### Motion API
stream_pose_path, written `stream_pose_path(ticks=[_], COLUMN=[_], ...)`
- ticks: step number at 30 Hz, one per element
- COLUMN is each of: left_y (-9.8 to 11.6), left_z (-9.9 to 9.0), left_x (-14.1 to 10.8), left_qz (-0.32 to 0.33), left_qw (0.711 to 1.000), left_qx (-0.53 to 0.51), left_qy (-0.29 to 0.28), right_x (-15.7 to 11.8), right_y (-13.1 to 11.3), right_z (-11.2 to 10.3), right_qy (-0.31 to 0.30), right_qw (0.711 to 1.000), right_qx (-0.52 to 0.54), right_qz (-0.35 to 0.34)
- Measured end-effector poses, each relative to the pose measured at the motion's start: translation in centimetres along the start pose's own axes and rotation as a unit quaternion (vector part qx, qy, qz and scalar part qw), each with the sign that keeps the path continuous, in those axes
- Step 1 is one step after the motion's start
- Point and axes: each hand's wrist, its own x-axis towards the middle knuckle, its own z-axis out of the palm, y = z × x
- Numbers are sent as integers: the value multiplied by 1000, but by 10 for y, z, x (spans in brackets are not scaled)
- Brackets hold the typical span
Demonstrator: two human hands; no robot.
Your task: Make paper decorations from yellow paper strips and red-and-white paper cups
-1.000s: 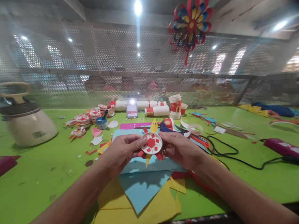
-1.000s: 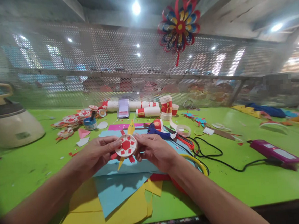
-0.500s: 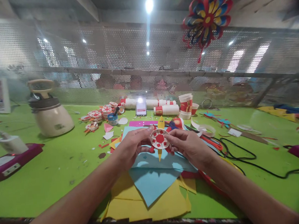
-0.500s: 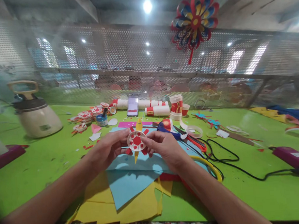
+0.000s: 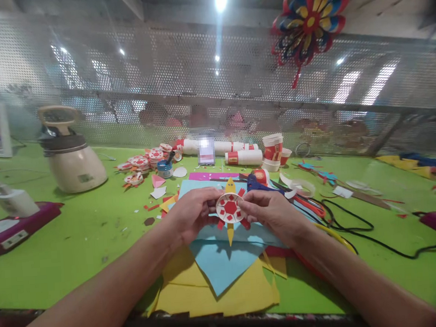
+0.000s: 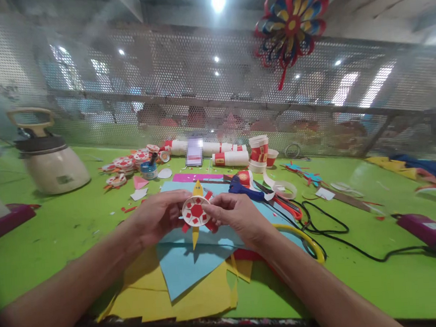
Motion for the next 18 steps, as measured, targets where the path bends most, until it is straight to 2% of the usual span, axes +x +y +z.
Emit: stream_pose_path(ticks=[7, 13, 18], left_y=[0, 2, 9], left_z=[3, -3, -3], left_x=[0, 2, -4], left_qz=[-9, -5, 7], left_qw=[1000, 999, 999], left_qx=[0, 25, -18], left_qy=[23, 45, -40], right_x=[0, 2, 3], right_y=[2, 3, -4], right_z=[2, -4, -5], right_qy=[-2, 8, 27], right_qw=[999, 992, 987], right_qx=[46, 121, 155], right_qz=[21, 30, 40])
